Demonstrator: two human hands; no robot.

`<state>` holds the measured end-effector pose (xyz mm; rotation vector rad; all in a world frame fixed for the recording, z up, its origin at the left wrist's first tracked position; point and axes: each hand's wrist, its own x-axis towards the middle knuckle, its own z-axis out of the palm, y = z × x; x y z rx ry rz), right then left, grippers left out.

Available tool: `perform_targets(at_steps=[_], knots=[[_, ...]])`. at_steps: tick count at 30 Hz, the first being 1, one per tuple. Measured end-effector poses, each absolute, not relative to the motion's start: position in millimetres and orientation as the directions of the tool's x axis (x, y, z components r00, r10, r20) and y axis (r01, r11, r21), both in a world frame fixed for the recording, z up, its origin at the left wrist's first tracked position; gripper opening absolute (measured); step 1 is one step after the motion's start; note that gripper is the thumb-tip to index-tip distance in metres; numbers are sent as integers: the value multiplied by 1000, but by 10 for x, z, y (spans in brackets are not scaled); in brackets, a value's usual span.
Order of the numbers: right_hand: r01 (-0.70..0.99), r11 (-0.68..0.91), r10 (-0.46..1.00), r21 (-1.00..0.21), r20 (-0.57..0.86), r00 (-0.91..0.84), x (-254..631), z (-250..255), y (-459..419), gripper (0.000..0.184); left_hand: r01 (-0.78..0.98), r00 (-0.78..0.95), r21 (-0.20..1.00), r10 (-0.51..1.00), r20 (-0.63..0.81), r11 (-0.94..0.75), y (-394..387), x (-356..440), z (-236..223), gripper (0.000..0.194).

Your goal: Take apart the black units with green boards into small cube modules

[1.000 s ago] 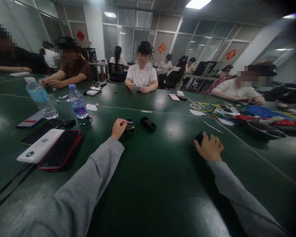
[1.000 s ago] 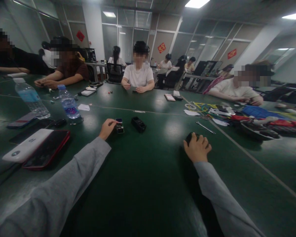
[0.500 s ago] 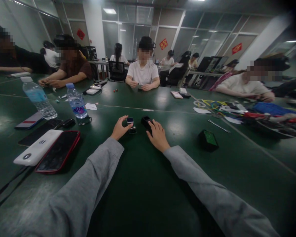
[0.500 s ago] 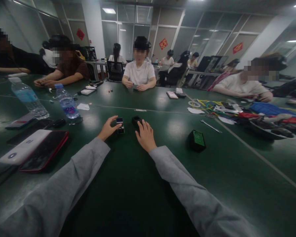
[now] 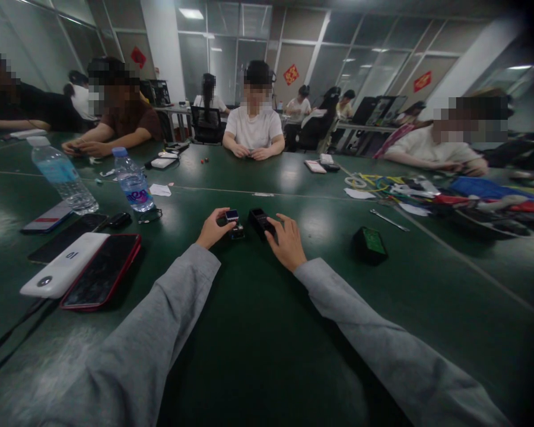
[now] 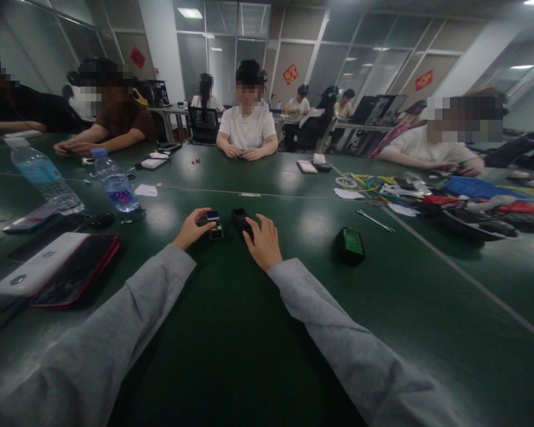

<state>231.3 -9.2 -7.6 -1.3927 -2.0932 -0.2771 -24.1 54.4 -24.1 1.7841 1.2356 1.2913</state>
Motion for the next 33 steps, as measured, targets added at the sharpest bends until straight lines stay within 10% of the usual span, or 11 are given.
perform_targets(at_steps=[18,33], knots=[[940,-318,609,-122,733,301,4468,-178,-449,60,298,70,905,952,297,-304,566,-246,-207,48],[870,-316,730,-377,489,477,4696,-278,-391,59,233,87,930,959,271,-284,573,-254,-194,50]])
